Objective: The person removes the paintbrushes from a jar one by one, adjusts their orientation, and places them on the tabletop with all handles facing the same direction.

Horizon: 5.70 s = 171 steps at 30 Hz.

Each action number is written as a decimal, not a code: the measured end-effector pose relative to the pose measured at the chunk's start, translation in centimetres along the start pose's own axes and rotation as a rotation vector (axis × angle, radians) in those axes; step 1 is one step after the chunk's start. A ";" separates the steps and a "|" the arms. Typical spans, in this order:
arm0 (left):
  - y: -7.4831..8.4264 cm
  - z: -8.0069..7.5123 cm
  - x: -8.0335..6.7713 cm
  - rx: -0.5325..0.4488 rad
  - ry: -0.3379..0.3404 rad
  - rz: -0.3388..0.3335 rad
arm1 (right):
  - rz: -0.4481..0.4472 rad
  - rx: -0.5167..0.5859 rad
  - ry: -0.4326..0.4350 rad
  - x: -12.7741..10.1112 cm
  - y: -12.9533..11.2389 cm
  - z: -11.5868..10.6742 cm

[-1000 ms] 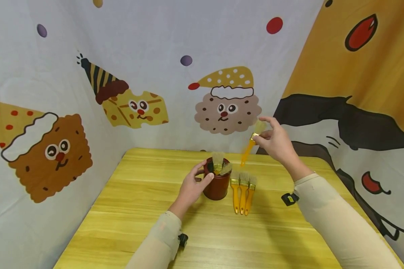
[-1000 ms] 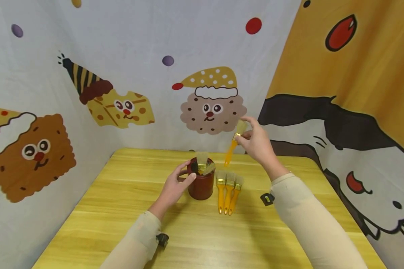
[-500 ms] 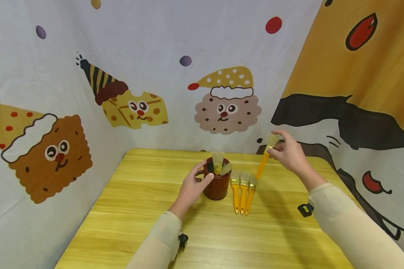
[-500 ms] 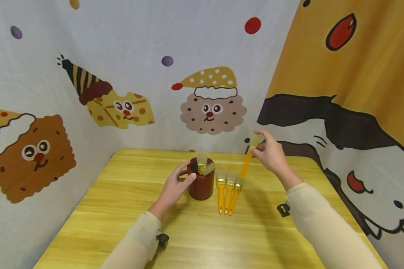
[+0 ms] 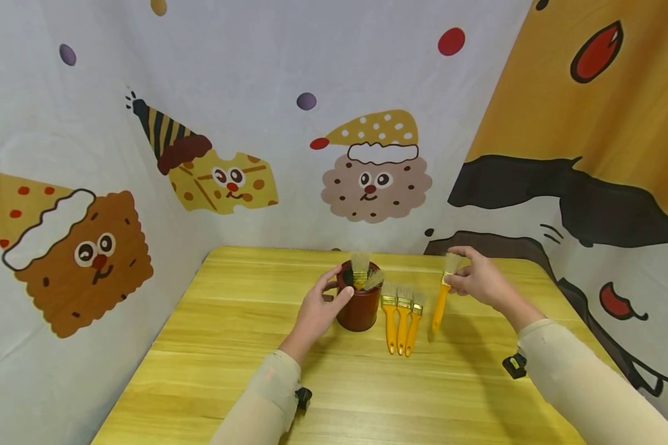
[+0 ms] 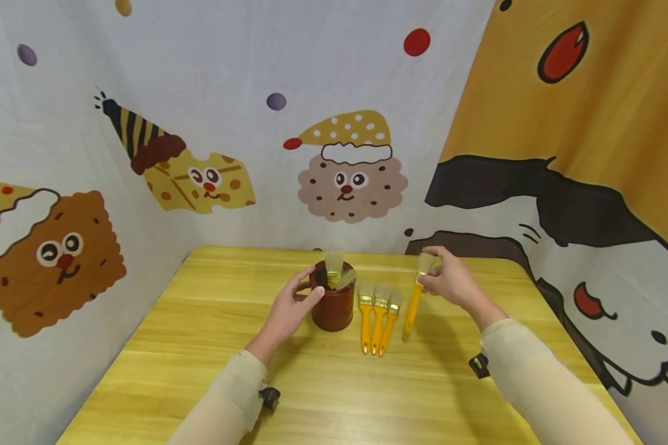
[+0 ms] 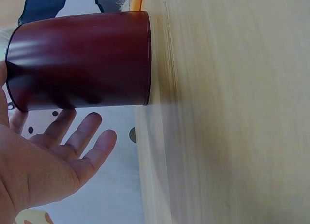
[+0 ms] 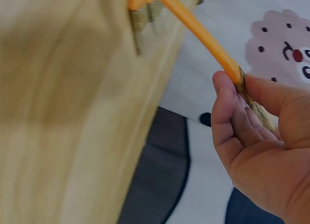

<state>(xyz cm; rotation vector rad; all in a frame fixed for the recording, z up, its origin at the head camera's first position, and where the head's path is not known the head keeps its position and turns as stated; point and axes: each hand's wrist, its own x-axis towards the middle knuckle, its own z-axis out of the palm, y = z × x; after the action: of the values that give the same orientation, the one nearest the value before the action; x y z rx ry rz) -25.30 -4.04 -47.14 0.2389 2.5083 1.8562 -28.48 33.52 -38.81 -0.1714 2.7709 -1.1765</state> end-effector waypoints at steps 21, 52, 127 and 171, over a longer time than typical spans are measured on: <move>0.2 0.1 0.0 0.014 0.010 -0.025 | 0.173 0.401 -0.253 0.4 6.2 3.9; 0.0 0.1 -0.1 0.004 -0.004 -0.018 | 0.194 0.161 -0.246 1.7 7.1 6.6; -0.3 -0.1 0.0 0.009 -0.008 -0.007 | -0.055 0.057 -0.107 6.2 -5.0 3.4; -0.1 0.0 -0.1 0.005 -0.021 0.000 | -0.241 -0.195 -0.214 6.7 -13.5 10.2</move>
<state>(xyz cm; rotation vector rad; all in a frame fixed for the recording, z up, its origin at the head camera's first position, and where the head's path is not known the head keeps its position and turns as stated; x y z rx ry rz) -25.23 -4.11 -47.29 0.2573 2.4990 1.8377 -32.76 15.96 -36.59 -0.6276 2.7234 -0.8689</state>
